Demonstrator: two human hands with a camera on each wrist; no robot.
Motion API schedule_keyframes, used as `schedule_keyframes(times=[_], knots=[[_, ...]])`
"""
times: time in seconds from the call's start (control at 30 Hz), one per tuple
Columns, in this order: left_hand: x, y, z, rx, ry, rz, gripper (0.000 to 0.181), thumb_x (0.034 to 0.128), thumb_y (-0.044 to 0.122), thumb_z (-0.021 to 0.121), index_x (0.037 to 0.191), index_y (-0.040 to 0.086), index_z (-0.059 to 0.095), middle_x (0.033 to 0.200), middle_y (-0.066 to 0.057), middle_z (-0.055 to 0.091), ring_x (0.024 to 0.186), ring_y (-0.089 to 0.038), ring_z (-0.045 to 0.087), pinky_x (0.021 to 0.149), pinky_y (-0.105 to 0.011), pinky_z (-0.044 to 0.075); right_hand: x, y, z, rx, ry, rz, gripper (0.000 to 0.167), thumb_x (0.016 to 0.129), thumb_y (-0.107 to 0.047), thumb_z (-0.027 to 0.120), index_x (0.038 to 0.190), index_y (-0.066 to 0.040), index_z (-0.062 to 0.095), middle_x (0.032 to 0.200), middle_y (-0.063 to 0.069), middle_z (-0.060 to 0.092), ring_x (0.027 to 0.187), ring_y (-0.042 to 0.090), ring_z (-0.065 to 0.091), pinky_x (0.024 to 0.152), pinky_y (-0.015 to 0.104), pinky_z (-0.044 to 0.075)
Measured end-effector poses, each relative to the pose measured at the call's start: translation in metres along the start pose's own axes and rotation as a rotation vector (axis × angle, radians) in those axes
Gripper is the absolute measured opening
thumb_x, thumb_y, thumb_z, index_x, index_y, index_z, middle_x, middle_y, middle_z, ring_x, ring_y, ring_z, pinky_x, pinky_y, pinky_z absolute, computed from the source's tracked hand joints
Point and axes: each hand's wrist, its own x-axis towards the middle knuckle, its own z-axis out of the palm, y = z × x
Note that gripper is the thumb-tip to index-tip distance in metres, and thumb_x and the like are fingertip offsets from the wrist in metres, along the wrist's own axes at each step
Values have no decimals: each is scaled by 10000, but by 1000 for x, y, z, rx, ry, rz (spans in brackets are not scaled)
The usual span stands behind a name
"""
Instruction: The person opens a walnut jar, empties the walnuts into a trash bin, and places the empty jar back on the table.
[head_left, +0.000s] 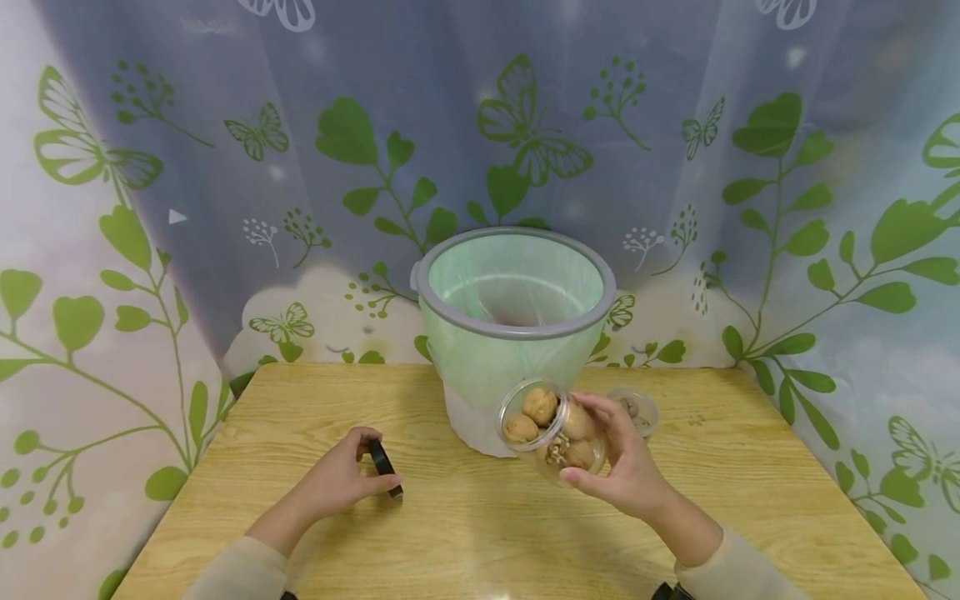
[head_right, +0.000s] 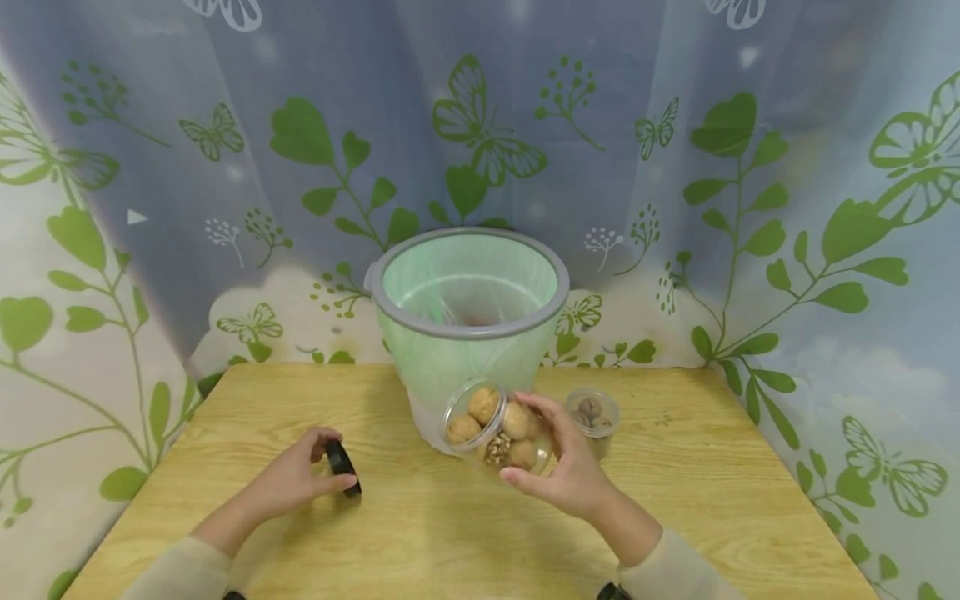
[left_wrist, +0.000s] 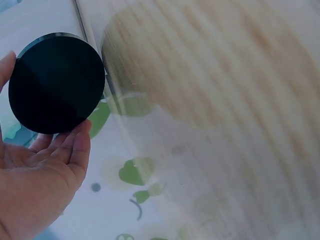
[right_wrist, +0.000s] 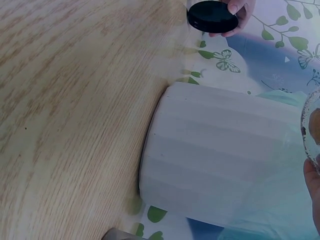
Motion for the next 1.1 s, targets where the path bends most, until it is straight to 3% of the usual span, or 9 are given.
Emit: schedule_keyframes(times=[0.4,0.9,1.1], knots=[[0,-3,-8,44,-50,-12,896,749,430,884,1425,22,460,1415,-211,514,1296,-451,486,1024,-576,423,1,0,-2,7,-1,-6,863,738,179,764,1450,113,281,1463,60,443,1288,170,491,991,278,485],[-10,-5,-18,206,-138,86,916,738,408,890,1418,-57,489,1414,-239,492,1292,-424,488,1042,-570,409,0,-1,-5,9,15,-27,853,724,205,751,1434,132,283,1468,49,443,1281,165,506,948,294,520],[-11,-8,-17,262,-200,60,941,714,388,905,1410,-82,482,1368,-213,493,1241,-404,522,992,-569,447,0,-1,-6,11,14,-38,846,728,194,756,1430,136,287,1447,62,458,1270,172,512,945,295,522]])
